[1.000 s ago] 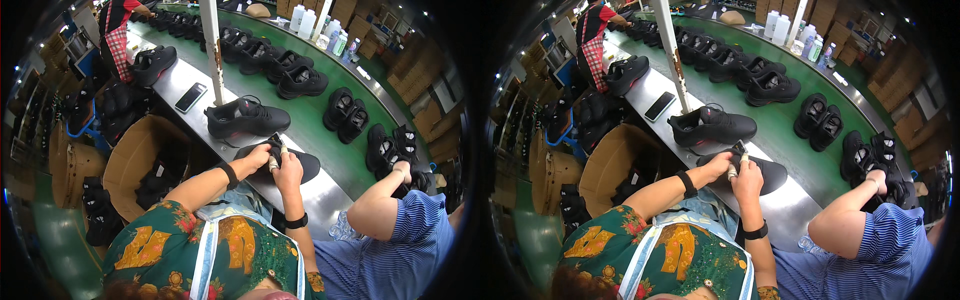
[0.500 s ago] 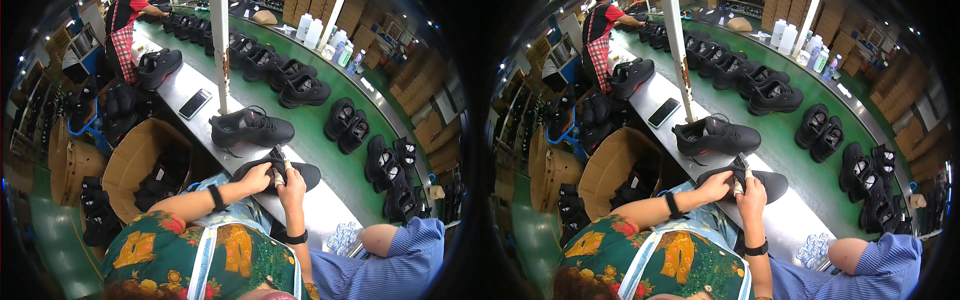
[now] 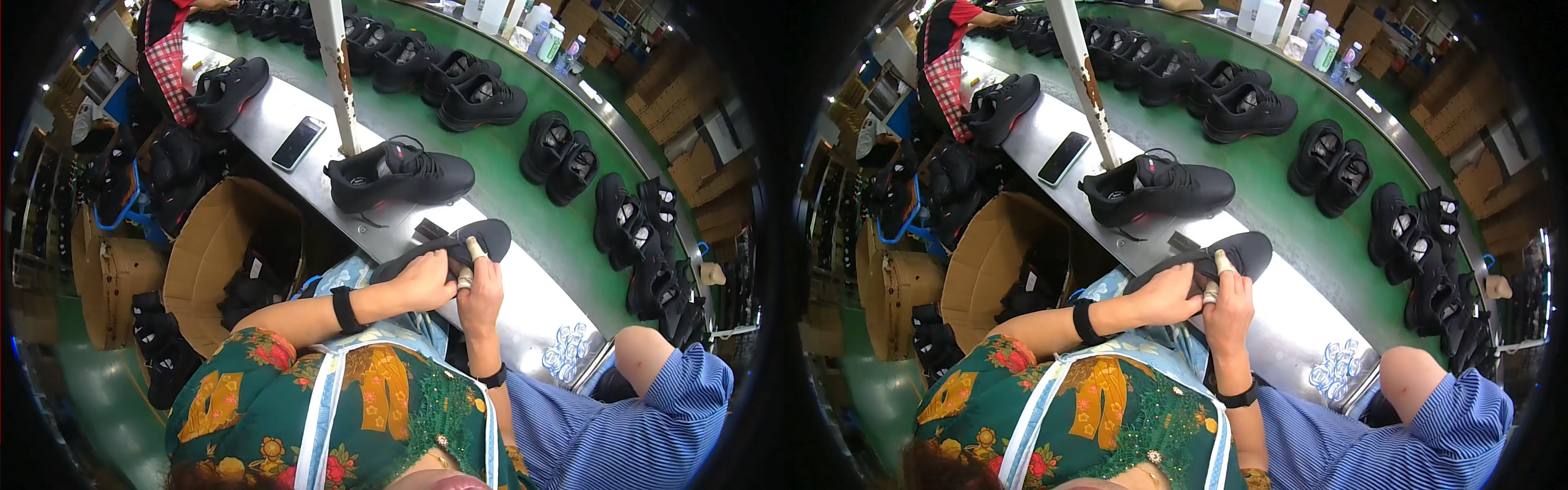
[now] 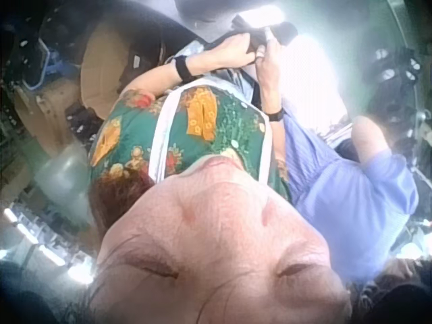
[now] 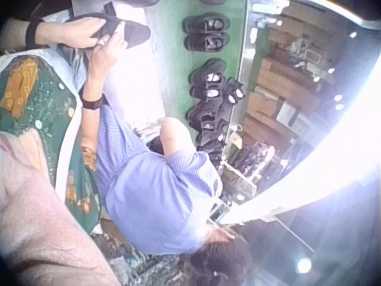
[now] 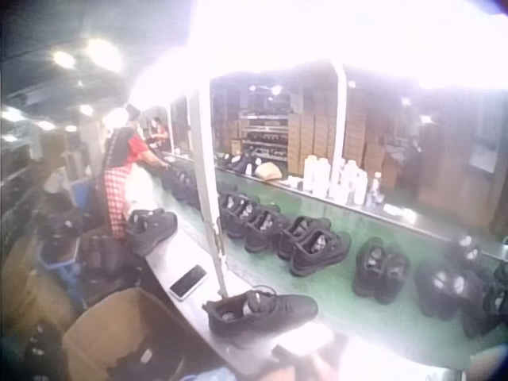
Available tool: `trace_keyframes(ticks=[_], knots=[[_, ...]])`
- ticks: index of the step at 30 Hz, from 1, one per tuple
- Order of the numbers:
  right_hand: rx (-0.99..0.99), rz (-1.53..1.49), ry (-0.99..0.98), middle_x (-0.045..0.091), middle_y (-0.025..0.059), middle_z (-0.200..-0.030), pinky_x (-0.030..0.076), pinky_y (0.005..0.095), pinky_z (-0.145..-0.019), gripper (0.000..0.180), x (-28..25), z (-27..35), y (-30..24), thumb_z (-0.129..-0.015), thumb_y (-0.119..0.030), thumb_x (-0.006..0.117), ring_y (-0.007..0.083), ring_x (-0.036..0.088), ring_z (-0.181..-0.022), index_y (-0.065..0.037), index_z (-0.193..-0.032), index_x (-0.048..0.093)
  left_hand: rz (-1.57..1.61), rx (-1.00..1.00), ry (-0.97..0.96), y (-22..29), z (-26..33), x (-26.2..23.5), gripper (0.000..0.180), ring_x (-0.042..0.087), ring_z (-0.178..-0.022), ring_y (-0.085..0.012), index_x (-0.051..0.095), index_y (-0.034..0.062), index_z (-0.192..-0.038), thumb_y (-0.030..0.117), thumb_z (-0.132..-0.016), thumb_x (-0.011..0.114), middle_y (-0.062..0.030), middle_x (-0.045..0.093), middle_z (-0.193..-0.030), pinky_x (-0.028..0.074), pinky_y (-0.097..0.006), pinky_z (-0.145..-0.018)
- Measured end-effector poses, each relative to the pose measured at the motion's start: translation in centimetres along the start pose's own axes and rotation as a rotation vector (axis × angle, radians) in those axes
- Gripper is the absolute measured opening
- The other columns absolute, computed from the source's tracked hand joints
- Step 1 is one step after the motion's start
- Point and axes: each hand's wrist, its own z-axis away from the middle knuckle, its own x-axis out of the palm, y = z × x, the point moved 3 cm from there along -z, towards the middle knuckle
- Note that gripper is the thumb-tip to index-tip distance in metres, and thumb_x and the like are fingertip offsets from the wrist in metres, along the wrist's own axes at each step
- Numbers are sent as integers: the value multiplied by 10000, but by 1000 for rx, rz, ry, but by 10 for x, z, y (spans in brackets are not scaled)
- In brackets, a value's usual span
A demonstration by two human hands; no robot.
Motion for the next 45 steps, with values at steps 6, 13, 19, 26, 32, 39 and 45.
trace_keyframes(ticks=[6,13,19,26,32,39,45], knots=[[-13,181,16,617,104,-993,479,378,-712,413,4,-15,19,-714,36,547,301,540,-832,-25,-1122,572,105,54,118,0,-32,13,429,569,-938,-435,457,-114,-1019,163,-711,566,-323,573,-981,460,-445,-827],[17,138,-111,612,101,-983,485,360,-727,485,-12,-12,15,-706,103,476,292,554,-881,-80,-1142,585,-297,469,-74,52,19,-31,418,610,-756,-346,512,-38,-1060,215,-757,648,-199,607,-872,486,-415,-694],[110,166,80,612,143,-958,439,346,-827,455,-85,-1,52,-765,110,434,281,566,-886,-60,-1154,596,-755,521,306,-51,-5,-152,245,579,-841,-268,609,74,-888,212,-703,691,-82,597,-848,444,-416,-683],[392,476,-103,591,176,-1085,424,395,-852,417,-110,23,100,-737,69,523,342,535,-941,-56,-1130,582,-860,341,69,-70,21,-104,223,576,-800,-237,580,111,-778,300,-717,682,-43,589,-800,464,-378,-626],[191,38,-59,563,190,-1136,448,354,-817,455,-70,-8,1,-813,-114,625,265,574,-906,-32,-1243,502,-303,416,-41,-56,65,-67,244,598,-738,-243,565,61,-750,280,-762,672,-90,601,-765,469,-372,-593],[588,-367,-522,637,226,-866,476,378,-665,648,55,10,-35,-790,-297,688,308,633,-706,64,-1257,419,489,-301,178,-100,28,-111,343,492,-591,-55,516,23,-729,320,-837,652,1,507,-612,422,-222,-530],[576,-301,-620,639,208,-836,482,336,-701,350,35,2,-35,-868,-168,594,271,640,-790,30,-1150,532,1058,-214,148,-110,9,-93,155,435,-544,-35,547,58,-848,200,-872,602,30,517,-685,335,-195,-478]])
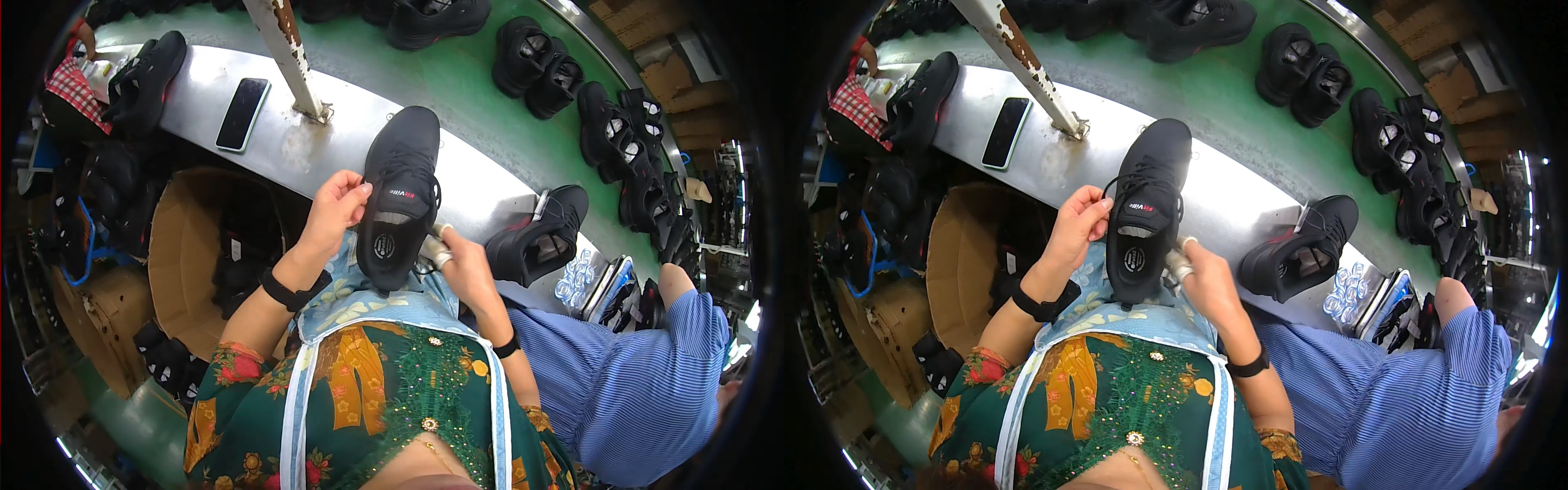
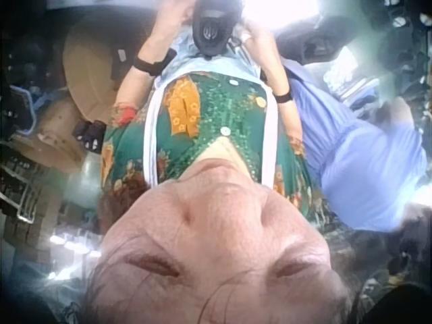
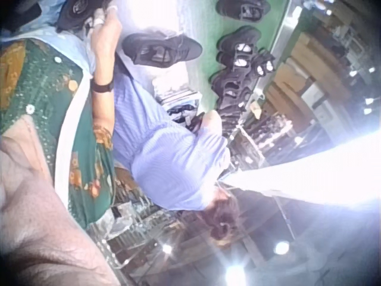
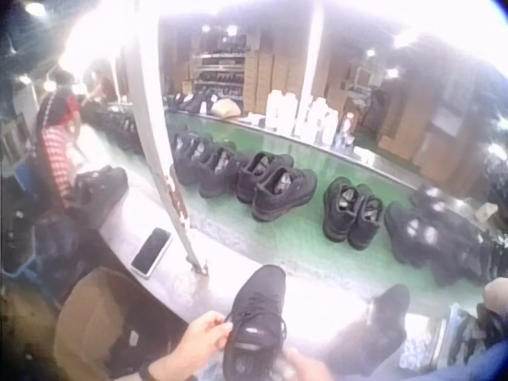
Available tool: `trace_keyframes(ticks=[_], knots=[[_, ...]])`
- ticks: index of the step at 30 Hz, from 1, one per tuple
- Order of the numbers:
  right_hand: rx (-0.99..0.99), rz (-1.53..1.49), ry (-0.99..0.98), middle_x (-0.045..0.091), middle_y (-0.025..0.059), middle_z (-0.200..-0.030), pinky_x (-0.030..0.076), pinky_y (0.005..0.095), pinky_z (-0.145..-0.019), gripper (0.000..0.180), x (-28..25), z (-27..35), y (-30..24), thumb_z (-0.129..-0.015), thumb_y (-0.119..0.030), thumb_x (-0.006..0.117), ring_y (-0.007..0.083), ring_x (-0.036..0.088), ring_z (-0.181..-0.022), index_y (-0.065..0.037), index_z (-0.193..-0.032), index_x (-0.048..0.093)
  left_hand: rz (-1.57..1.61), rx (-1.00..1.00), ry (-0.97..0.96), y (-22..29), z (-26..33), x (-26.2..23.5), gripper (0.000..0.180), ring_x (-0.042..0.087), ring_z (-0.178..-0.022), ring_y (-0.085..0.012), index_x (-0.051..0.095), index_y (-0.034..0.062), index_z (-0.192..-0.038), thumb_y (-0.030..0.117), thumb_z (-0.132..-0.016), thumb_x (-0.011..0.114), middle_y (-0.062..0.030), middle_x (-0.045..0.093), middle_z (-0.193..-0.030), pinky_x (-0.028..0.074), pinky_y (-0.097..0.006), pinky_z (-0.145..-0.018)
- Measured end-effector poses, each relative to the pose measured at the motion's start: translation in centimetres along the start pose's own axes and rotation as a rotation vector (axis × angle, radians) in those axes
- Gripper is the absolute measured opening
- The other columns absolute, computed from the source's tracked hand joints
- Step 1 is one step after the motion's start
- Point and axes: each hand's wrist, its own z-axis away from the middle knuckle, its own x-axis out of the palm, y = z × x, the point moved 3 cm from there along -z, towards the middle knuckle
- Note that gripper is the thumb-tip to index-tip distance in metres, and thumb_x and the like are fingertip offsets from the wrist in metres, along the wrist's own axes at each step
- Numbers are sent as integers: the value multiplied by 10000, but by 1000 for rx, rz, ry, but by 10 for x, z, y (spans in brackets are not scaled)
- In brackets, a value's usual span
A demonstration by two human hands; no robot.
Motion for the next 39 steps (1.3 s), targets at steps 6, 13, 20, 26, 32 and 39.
trace_keyframes(ticks=[6,13,20,26,32,39], knots=[[186,-298,-120,617,45,-763,432,227,-640,198,-16,-5,9,-894,-101,551,59,489,-701,-3,-1054,618,262,-9,-137,-2,0,-6,79,450,-620,-42,560,56,-950,103,-902,518,18,540,-800,350,-196,-542],[23,-80,40,534,-15,-665,372,207,-527,138,-17,-6,4,-872,-116,590,36,422,-583,-18,-957,635,-746,663,67,36,29,-4,76,476,-669,-124,569,23,-911,42,-837,569,-46,533,-822,392,-255,-603],[-434,309,295,626,122,-849,502,334,-615,406,-2,-19,-45,-748,-96,694,241,620,-694,-130,-1142,600,-1192,718,-171,12,36,16,185,503,-693,-295,582,52,-874,5,-704,639,-110,475,-756,425,-356,-608],[-363,-219,342,652,161,-843,505,328,-670,236,-6,-46,-30,-812,-104,619,277,652,-758,-68,-1045,638,-1184,727,-96,3,40,19,164,514,-662,-290,579,45,-863,-20,-714,607,-114,483,-749,433,-352,-593],[-273,-351,244,653,185,-797,493,327,-662,188,-12,-54,-25,-822,-127,605,285,652,-708,-32,-981,636,-1336,708,-62,8,45,30,369,523,-622,-283,556,41,-1088,-18,-726,589,-121,506,-752,437,-359,-559],[-267,-269,234,633,192,-764,483,388,-641,182,-12,-54,-20,-801,-184,618,357,620,-713,-61,-935,637,-1935,576,-109,18,33,47,479,583,-642,-286,475,48,-1192,136,-742,616,-117,541,-728,481,-388,-565]])
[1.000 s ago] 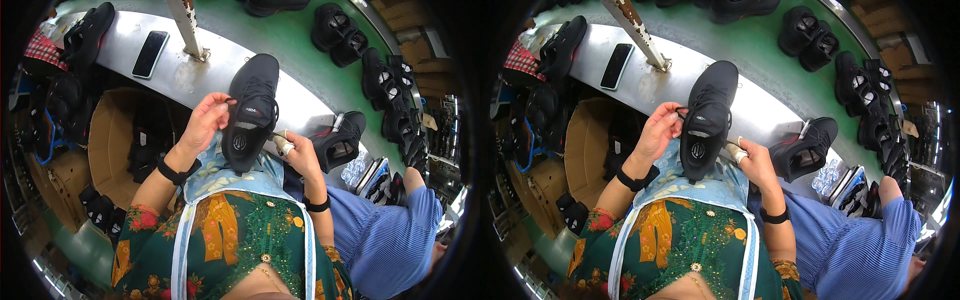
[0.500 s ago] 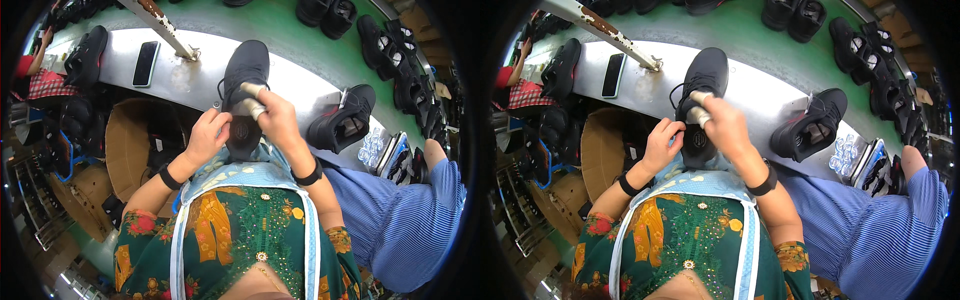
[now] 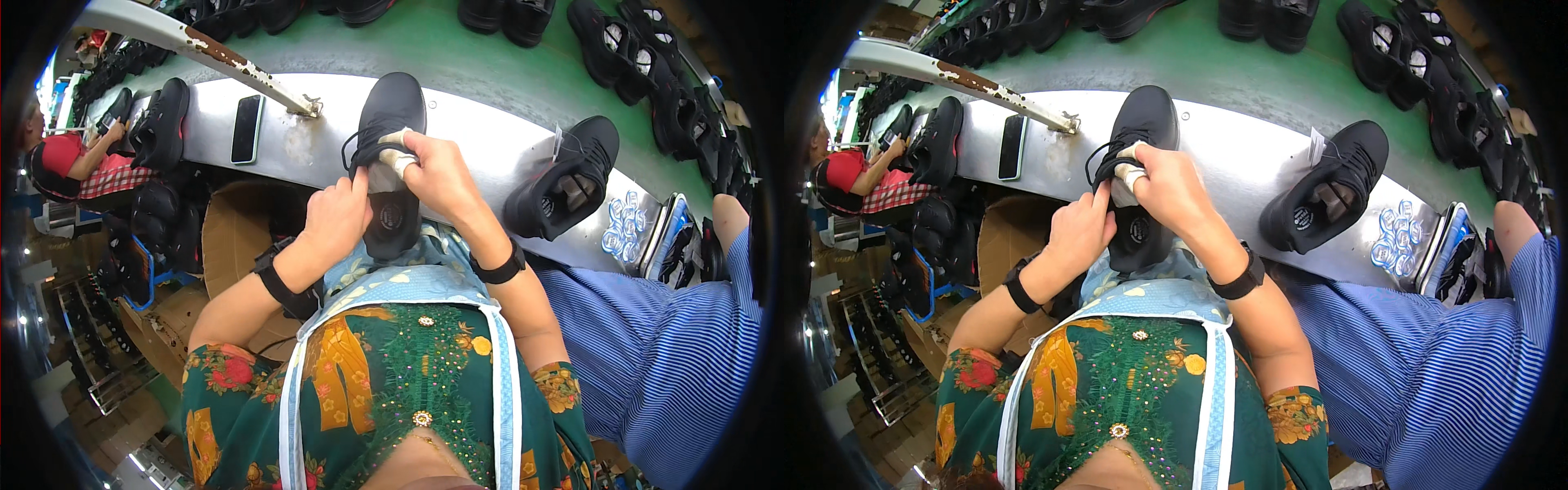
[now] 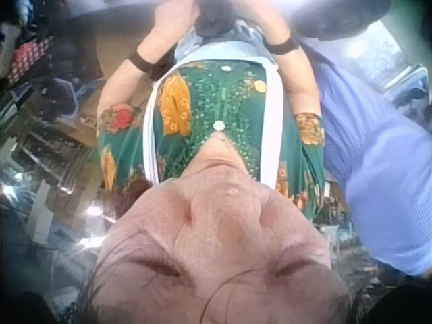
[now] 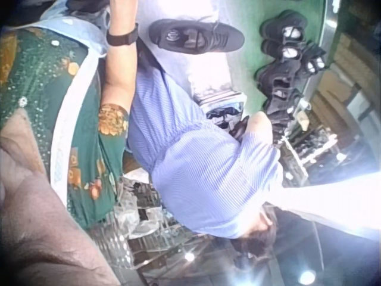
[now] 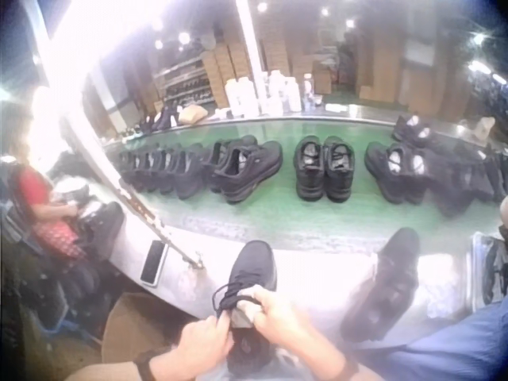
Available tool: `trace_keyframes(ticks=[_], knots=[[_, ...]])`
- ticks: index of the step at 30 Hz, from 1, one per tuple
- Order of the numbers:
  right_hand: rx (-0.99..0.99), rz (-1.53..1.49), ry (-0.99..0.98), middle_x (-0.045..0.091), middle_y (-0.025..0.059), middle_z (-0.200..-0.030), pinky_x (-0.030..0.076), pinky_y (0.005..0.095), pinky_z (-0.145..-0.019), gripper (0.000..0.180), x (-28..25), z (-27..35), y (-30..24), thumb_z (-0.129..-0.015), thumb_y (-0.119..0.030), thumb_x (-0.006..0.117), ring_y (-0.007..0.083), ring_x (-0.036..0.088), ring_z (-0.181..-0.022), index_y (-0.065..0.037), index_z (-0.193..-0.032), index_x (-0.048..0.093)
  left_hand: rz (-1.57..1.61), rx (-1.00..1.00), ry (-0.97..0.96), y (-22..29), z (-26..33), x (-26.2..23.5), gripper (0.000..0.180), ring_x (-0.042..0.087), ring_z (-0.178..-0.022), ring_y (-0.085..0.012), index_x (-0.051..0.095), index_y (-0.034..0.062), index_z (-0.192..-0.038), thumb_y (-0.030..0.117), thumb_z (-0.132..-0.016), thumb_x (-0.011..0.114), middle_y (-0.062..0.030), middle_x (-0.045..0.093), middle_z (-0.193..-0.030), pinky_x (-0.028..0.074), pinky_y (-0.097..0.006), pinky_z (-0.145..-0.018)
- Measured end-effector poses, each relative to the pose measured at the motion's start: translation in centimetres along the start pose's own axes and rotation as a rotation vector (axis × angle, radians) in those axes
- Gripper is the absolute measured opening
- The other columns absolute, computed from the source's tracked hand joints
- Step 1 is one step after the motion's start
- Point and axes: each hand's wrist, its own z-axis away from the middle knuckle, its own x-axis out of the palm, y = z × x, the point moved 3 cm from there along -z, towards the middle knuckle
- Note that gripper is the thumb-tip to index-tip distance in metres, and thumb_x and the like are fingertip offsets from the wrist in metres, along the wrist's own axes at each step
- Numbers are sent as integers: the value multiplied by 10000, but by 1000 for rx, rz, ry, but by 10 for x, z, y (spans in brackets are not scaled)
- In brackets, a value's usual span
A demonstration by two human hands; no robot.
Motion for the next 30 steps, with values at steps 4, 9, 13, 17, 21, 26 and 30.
trace_keyframes(ticks=[4,9,13,17,21,26,30], knots=[[-49,70,-1,631,183,-756,475,420,-639,179,-4,-3,-4,-790,-212,614,371,607,-726,-77,-905,637,-196,106,-12,0,-20,-2,233,590,-665,-283,558,69,-933,148,-726,630,-87,550,-710,474,-392,-584],[-84,43,-3,632,174,-746,477,429,-641,171,-5,0,1,-789,-229,608,368,610,-733,-94,-889,637,-110,153,204,4,-18,-8,140,549,-751,-295,554,72,-802,141,-721,646,-110,533,-740,435,-413,-651],[-78,192,-32,624,198,-771,484,389,-650,203,-2,4,-6,-790,-134,599,364,611,-733,-82,-982,638,165,-2,-21,3,-8,-12,210,518,-775,-314,542,41,-684,180,-686,700,-138,504,-745,418,-413,-657],[-158,292,6,639,151,-750,477,452,-628,182,-1,6,-4,-803,-236,592,353,614,-722,-102,-922,624,552,-31,-256,2,22,-12,309,489,-641,-264,497,24,-601,211,-787,657,-99,462,-680,412,-338,-592],[-144,254,-39,630,195,-794,485,414,-678,218,-3,5,-9,-781,-134,599,359,617,-765,-112,-993,641,1186,-278,-225,-14,29,-13,358,468,-570,-99,480,40,-672,240,-966,436,0,457,-609,414,-243,-574],[-315,444,-3,604,123,-725,477,395,-593,343,2,24,-6,-745,-88,622,316,599,-666,-171,-1078,621,1342,-410,-583,-18,67,-23,426,479,-497,-88,509,50,-663,346,-961,443,-9,494,-566,409,-240,-504],[-312,636,-135,534,79,-680,461,382,-534,598,8,43,-16,-686,-28,626,280,574,-605,-250,-1234,537,1038,-149,-614,-10,101,-11,384,568,-590,-166,571,-7,-721,296,-939,476,-94,536,-598,456,-326,-562]])
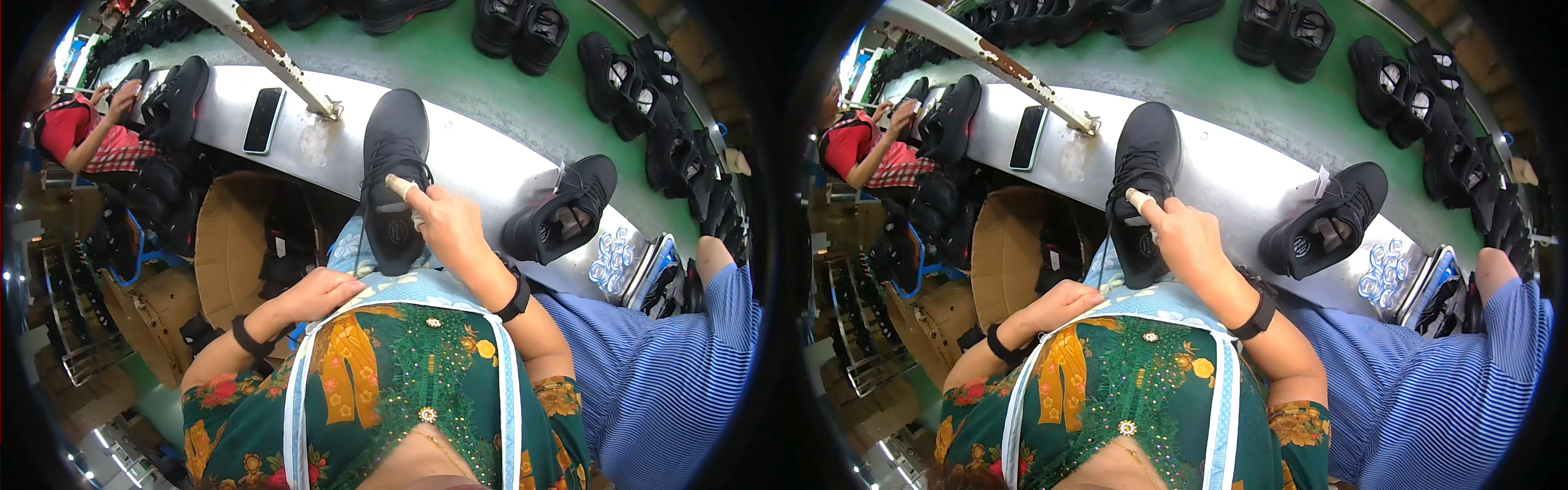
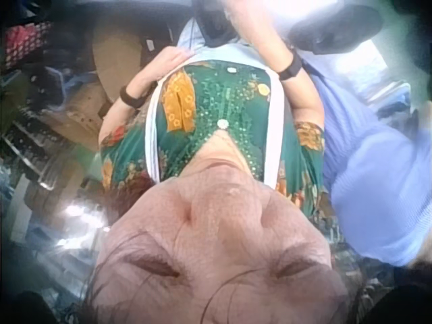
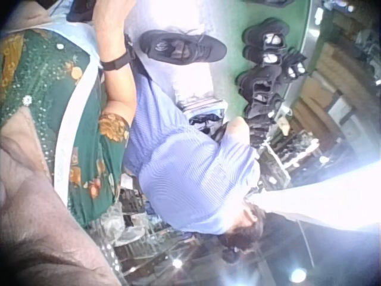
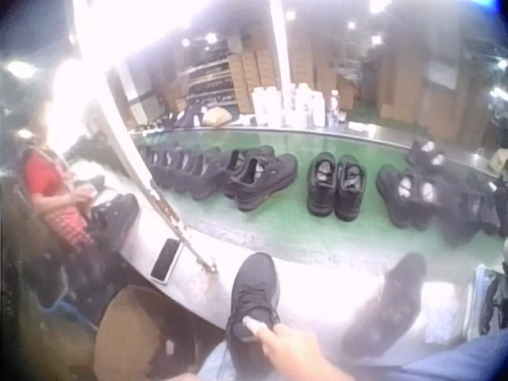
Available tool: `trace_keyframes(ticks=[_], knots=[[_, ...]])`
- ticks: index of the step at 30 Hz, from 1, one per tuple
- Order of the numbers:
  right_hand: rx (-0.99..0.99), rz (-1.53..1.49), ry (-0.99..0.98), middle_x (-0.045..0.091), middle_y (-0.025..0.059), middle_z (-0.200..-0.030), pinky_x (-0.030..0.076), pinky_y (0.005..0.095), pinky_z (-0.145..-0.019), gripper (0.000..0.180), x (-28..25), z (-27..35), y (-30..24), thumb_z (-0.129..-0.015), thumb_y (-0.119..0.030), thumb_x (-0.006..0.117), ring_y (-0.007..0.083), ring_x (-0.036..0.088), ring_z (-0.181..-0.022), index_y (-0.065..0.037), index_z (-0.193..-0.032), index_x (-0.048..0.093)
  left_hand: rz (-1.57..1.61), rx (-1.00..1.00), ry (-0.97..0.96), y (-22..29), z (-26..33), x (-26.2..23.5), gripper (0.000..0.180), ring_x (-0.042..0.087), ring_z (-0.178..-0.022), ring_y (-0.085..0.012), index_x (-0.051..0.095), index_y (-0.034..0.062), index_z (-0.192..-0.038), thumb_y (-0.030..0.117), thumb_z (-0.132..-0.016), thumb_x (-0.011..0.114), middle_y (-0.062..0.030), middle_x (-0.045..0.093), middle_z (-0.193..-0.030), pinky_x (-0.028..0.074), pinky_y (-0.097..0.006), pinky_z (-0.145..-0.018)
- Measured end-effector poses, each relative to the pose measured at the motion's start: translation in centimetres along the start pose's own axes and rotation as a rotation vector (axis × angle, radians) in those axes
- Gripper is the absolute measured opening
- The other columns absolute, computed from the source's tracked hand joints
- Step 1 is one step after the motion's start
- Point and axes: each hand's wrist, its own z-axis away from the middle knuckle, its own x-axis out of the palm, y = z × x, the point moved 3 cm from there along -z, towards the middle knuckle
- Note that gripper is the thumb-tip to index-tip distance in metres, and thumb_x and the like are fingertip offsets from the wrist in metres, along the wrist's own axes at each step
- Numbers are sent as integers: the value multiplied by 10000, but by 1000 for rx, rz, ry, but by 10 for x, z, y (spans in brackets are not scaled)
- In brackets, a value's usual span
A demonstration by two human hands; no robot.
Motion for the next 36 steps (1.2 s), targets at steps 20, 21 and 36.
trace_keyframes(ticks=[20,21,36], knots=[[172,-1462,37,440,-56,-677,246,201,-467,312,-48,21,6,-914,-119,470,31,339,-522,9,-1183,562,-435,509,492,67,-130,-60,121,592,-834,-295,594,56,-871,142,-881,508,-105,595,-867,488,-349,-702],[186,-1585,61,444,-55,-668,247,202,-464,310,-55,28,9,-915,-116,465,31,343,-521,12,-1179,563,-424,508,476,66,-128,-56,121,595,-835,-292,597,52,-887,136,-882,509,-107,597,-870,486,-344,-712],[197,-645,227,535,93,-1072,439,253,-815,513,-88,-30,66,-891,-249,527,150,537,-974,-1,-1324,403,417,542,-142,168,-106,-106,272,449,-681,-44,529,57,-768,236,-959,455,24,487,-712,384,-184,-613]])
